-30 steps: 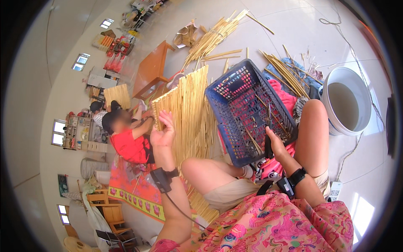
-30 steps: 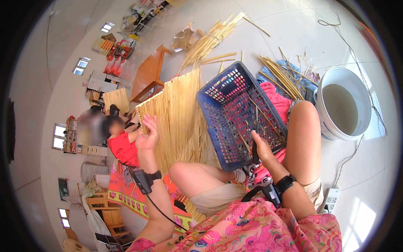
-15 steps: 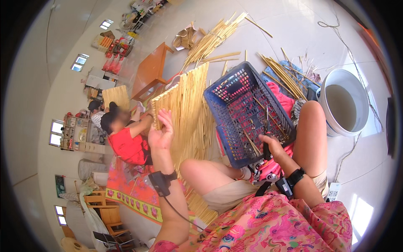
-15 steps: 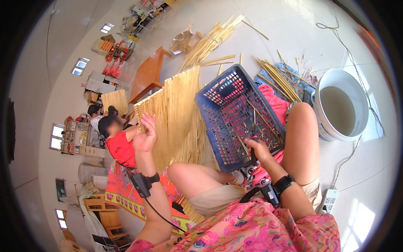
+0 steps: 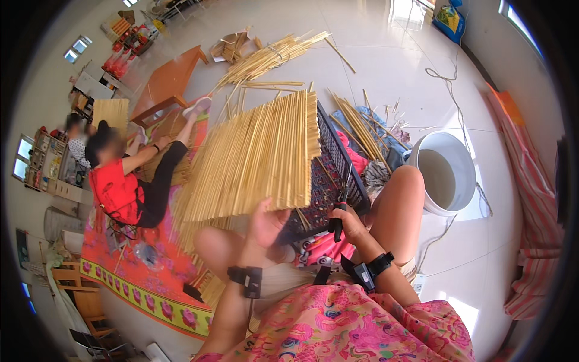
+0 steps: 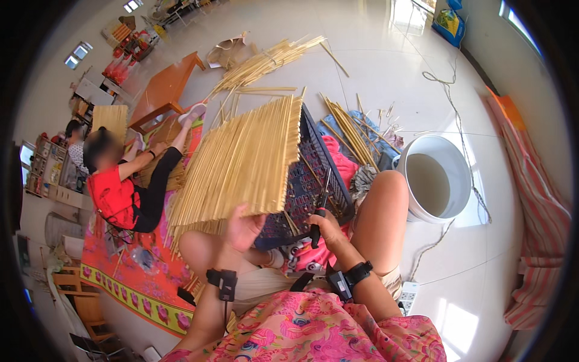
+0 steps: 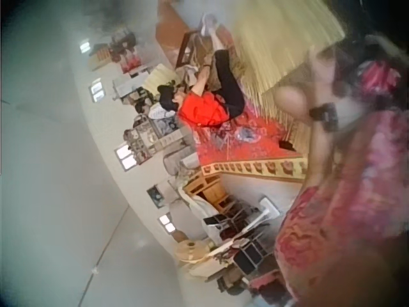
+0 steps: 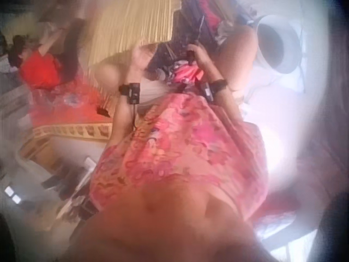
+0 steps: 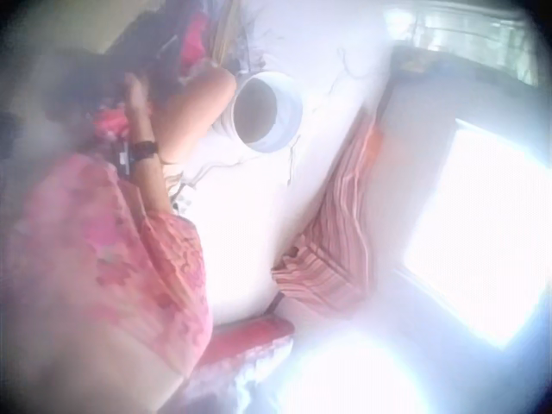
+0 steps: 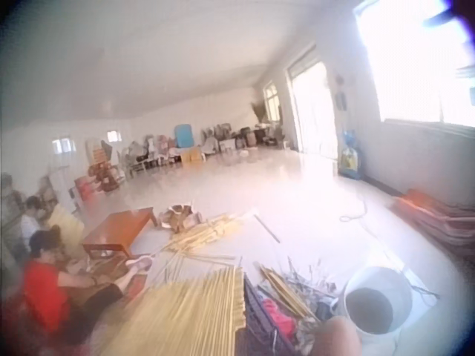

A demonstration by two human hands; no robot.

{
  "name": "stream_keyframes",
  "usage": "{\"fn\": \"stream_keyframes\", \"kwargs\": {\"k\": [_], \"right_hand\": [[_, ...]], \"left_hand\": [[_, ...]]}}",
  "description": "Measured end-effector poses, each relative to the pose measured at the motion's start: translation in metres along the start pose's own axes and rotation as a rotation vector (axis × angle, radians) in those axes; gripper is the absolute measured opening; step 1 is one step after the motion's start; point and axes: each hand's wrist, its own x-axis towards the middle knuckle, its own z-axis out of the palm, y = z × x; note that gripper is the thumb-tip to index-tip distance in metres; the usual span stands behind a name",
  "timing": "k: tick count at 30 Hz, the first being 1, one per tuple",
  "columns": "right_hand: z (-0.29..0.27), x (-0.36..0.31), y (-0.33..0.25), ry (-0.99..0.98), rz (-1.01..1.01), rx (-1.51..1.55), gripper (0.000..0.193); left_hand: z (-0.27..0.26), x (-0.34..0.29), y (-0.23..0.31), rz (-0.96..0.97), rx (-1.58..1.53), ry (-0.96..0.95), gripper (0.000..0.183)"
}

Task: The person sits on the floor and uses a black plastic basket as a jig to align and weave thin bamboo strips into a flat mat. They repeatedly insert strips into the basket and adjust them by hand.

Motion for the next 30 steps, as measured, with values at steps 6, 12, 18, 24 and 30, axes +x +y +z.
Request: {"fn": "stream_keyframes", "kwargs": {"k": [6, 12, 18, 24, 30], "right_hand": [[-0.011, -0.026, -0.014, 0.040, 0.100, -0.033, 0.029], [-0.013, -0.032, -0.009, 0.077, 0.173, 0.002, 0.034], [-0.011, -0.031, -0.010, 0.069, 0.209, -0.167, 0.041], [-0.002, -0.033, -0.012, 0.088, 0.203, -0.369, 0.043], [0.006, -0.022, -0.010, 0.072, 0.096, -0.310, 0.028]], "left_hand": [[-0.057, 0.013, -0.066, -0.041, 0.064, 0.099, 0.025], [-0.092, 0.026, -0.088, -0.095, -0.062, 0.264, 0.028], [-0.073, 0.026, -0.088, -0.044, -0.061, 0.209, 0.030], [-0.071, 0.029, -0.092, -0.028, -0.098, 0.206, 0.030], [-0.070, 0.028, -0.092, -0.034, -0.078, 0.236, 0.032]]}}
